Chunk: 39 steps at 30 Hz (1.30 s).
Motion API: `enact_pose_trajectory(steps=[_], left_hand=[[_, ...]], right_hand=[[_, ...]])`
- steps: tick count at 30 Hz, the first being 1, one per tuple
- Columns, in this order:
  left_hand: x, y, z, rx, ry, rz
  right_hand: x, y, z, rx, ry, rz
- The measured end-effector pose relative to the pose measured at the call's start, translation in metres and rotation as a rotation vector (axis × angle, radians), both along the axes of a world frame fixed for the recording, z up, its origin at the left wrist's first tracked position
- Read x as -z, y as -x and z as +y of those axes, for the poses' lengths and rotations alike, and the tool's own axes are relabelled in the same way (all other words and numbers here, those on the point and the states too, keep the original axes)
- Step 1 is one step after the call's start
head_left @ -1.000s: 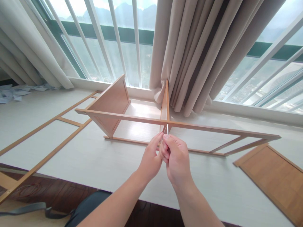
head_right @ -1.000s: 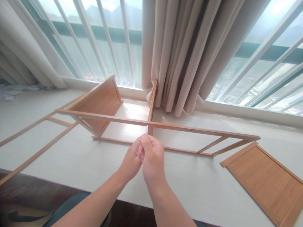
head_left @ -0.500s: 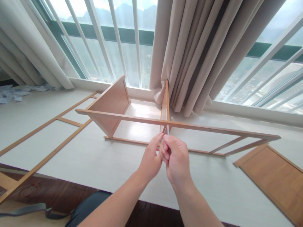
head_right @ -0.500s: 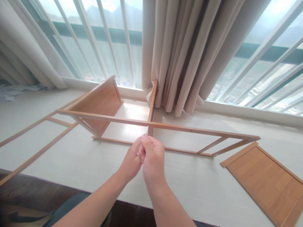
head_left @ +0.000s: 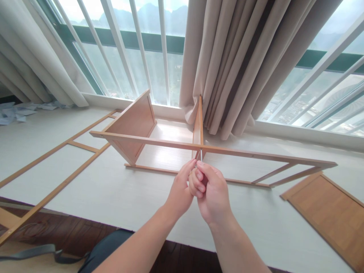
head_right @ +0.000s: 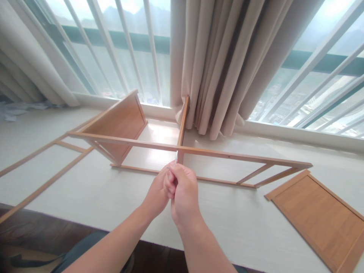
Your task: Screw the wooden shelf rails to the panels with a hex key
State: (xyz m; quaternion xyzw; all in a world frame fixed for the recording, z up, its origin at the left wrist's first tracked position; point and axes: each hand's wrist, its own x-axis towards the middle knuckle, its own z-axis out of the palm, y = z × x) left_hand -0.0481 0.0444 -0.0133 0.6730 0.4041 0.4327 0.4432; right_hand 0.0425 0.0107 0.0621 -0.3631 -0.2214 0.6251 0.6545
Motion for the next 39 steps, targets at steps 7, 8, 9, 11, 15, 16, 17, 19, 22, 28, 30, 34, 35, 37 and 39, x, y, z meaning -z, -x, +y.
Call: enact_pose_trajectory(steps=[7,8,9,11,15,16,17,19,22,28,30,34,35,37,39], left_hand=[[0.000,0.001,0.000,0.010,0.042,-0.009],[0.000,0.001,0.000,0.010,0.043,-0.010],[-0.001,0.001,0.000,0.010,0.042,-0.011],[-0.002,0.001,-0.001,0.008,0.039,-0.015],[-0.005,0.000,-0.001,0.025,0.052,-0.018],[-0.006,0.000,-0.001,0.033,0.060,-0.019],[-0.007,0.000,-0.001,0.040,0.068,-0.020],[-0.007,-0.001,-0.001,0.044,0.079,-0.026],[-0.005,-0.001,-0.001,0.038,0.090,-0.031],[-0.003,-0.002,-0.001,0.033,0.111,-0.028],[-0.004,-0.002,-0.001,0.037,0.115,-0.031],[-0.004,-0.003,-0.001,0.037,0.122,-0.036],[-0.004,-0.003,-0.001,0.036,0.125,-0.039],[-0.004,-0.003,-0.001,0.031,0.123,-0.045],[-0.004,-0.003,-0.001,0.023,0.114,-0.043]], right_hand=[[0.000,0.002,0.000,0.006,0.013,0.004],[-0.001,0.002,0.000,0.005,0.016,0.002],[-0.001,0.002,0.000,0.004,0.018,0.000],[-0.002,0.003,0.000,0.003,0.020,-0.007],[-0.002,0.002,0.000,0.020,0.012,-0.070],[-0.002,0.002,0.000,0.029,0.010,-0.096],[-0.001,0.001,0.000,0.036,0.009,-0.123],[0.001,-0.002,0.002,0.057,0.006,-0.185],[0.005,-0.007,0.003,0.100,-0.012,-0.314],[0.007,-0.012,0.003,0.099,-0.022,-0.478],[0.006,-0.012,0.003,0.097,-0.016,-0.495],[0.006,-0.012,0.003,0.095,-0.007,-0.538],[0.006,-0.012,0.003,0.097,-0.004,-0.561],[0.005,-0.013,0.002,0.114,0.011,-0.637],[0.004,-0.014,0.001,0.149,0.032,-0.741]])
